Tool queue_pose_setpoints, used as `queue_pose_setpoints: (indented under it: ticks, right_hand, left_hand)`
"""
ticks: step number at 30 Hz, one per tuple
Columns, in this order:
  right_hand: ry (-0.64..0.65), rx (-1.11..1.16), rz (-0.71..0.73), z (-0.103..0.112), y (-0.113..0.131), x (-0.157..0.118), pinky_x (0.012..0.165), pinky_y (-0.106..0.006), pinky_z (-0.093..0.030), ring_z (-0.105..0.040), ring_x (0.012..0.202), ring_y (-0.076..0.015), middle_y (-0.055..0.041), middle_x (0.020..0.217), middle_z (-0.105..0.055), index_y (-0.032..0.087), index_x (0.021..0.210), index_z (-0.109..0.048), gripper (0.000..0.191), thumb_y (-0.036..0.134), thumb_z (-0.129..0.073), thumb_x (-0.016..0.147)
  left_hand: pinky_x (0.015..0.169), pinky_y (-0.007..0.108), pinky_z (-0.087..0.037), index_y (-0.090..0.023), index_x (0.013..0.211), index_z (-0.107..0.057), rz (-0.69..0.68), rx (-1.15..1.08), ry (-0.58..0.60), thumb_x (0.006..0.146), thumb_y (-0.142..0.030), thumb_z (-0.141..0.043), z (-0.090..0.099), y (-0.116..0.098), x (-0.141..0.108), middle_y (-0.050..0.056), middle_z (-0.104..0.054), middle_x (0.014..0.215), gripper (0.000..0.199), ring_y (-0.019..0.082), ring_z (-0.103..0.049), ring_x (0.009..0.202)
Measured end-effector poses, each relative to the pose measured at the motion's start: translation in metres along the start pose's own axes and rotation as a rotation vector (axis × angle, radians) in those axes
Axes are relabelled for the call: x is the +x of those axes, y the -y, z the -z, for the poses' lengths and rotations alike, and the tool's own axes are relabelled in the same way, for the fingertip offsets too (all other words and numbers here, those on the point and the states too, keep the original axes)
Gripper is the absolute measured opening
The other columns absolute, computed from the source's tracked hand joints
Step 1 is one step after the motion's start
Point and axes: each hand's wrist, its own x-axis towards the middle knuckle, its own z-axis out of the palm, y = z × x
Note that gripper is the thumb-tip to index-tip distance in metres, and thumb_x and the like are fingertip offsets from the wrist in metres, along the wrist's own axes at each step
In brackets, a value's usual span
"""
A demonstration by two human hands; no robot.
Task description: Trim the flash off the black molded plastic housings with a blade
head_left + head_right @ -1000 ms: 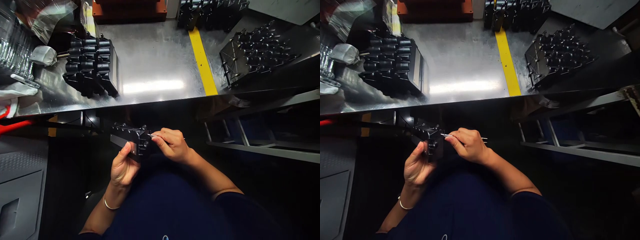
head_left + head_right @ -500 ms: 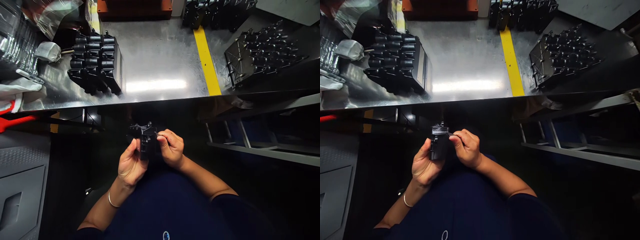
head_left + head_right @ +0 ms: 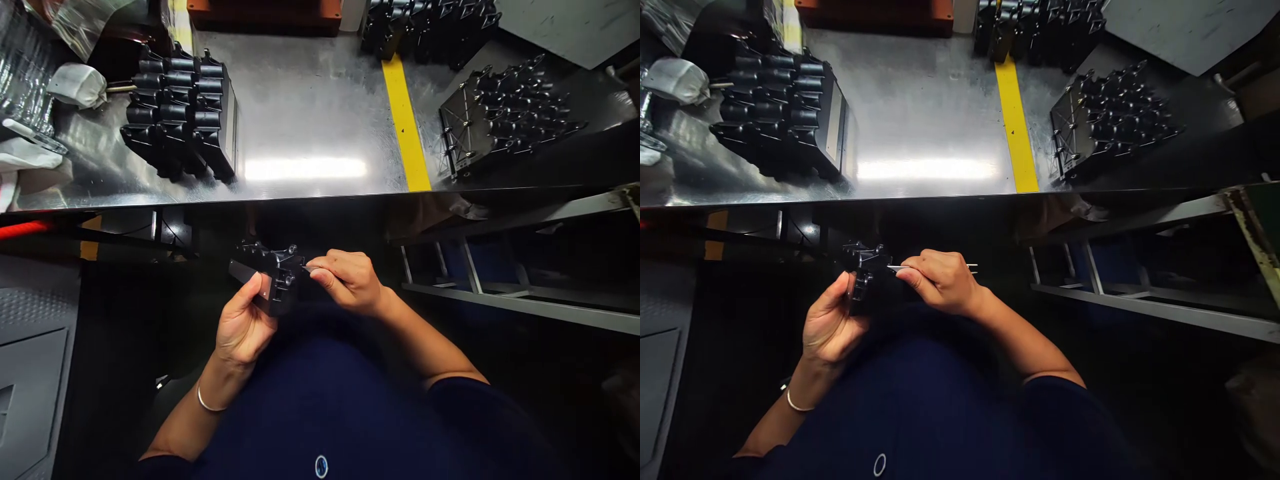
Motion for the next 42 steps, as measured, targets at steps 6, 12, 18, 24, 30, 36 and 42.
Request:
queue_pose_setpoints:
  ticks: [6,12,18,24,30,36,42]
  right_hand:
    - [0.027,-0.036,-0.025,0.002,0.001,0.000,0.050,-0.021,-0.042,-0.053,0.051,-0.0088,-0.0014,0.062,-0.065,0.016,0.087,-0.072,0.023,0.027,-0.052,0.095]
    - [0.023,-0.037,-0.023,0.001,0.002,-0.001,0.050,-0.021,-0.044,-0.054,0.052,-0.0089,-0.0014,0.062,-0.066,0.017,0.088,-0.072,0.026,0.028,-0.050,0.096]
    - [0.033,0.028,-0.043,0.003,0.001,0.000,0.051,-0.021,-0.044,-0.054,0.053,-0.0089,-0.0007,0.063,-0.064,0.018,0.089,-0.072,0.024,0.027,-0.051,0.096]
    - [0.052,0.083,-0.043,-0.002,-0.002,-0.002,0.051,-0.022,-0.044,-0.055,0.053,-0.0094,-0.0004,0.061,-0.062,0.019,0.084,-0.070,0.026,0.030,-0.050,0.096]
    - [-0.161,-0.007,-0.191,-0.007,-0.025,-0.010,0.059,-0.025,-0.051,-0.064,0.061,-0.0128,-0.0039,0.070,-0.071,0.019,0.079,-0.072,0.030,0.032,-0.051,0.096]
    - [-0.184,0.024,-0.162,0.001,-0.020,-0.015,0.054,-0.024,-0.048,-0.061,0.057,-0.0117,-0.0030,0.068,-0.070,0.017,0.082,-0.072,0.024,0.024,-0.053,0.095]
    - [-0.012,0.033,-0.009,-0.005,-0.002,-0.010,0.048,-0.022,-0.041,-0.050,0.049,-0.0089,-0.0016,0.059,-0.061,0.014,0.082,-0.068,0.022,0.022,-0.052,0.095]
  left_hand:
    - [0.057,0.011,-0.057,-0.014,0.062,-0.063,-0.056,0.033,-0.087,0.098,-0.004,-0.024,-0.007,0.004,-0.005,0.002,-0.070,0.057,0.054,0.008,-0.070,0.053]
    - [0.055,0.013,-0.057,-0.014,0.063,-0.063,-0.087,0.044,-0.123,0.097,-0.001,-0.023,-0.009,0.005,-0.007,0.001,-0.070,0.057,0.054,0.008,-0.068,0.050]
    - [0.055,0.014,-0.058,-0.014,0.063,-0.063,-0.111,0.060,-0.083,0.096,0.002,-0.028,-0.009,0.007,-0.008,0.000,-0.068,0.056,0.050,0.008,-0.067,0.049]
    - [0.056,0.014,-0.057,-0.012,0.063,-0.065,-0.097,0.117,0.018,0.089,0.004,-0.043,0.002,0.010,-0.002,-0.001,-0.065,0.056,0.037,0.008,-0.065,0.050]
    - [0.058,0.021,-0.060,-0.011,0.062,-0.067,-0.019,0.208,0.199,0.082,0.001,-0.056,0.016,0.015,-0.010,0.001,-0.064,0.054,0.025,0.012,-0.065,0.050]
    - [0.056,0.021,-0.059,-0.012,0.059,-0.065,-0.066,0.162,0.186,0.083,0.001,-0.055,0.013,0.014,-0.008,-0.001,-0.061,0.051,0.029,0.011,-0.063,0.048]
    - [0.060,0.017,-0.058,-0.012,0.063,-0.066,-0.153,0.109,-0.029,0.089,0.002,-0.042,0.007,0.015,0.003,0.000,-0.066,0.057,0.038,0.008,-0.065,0.053]
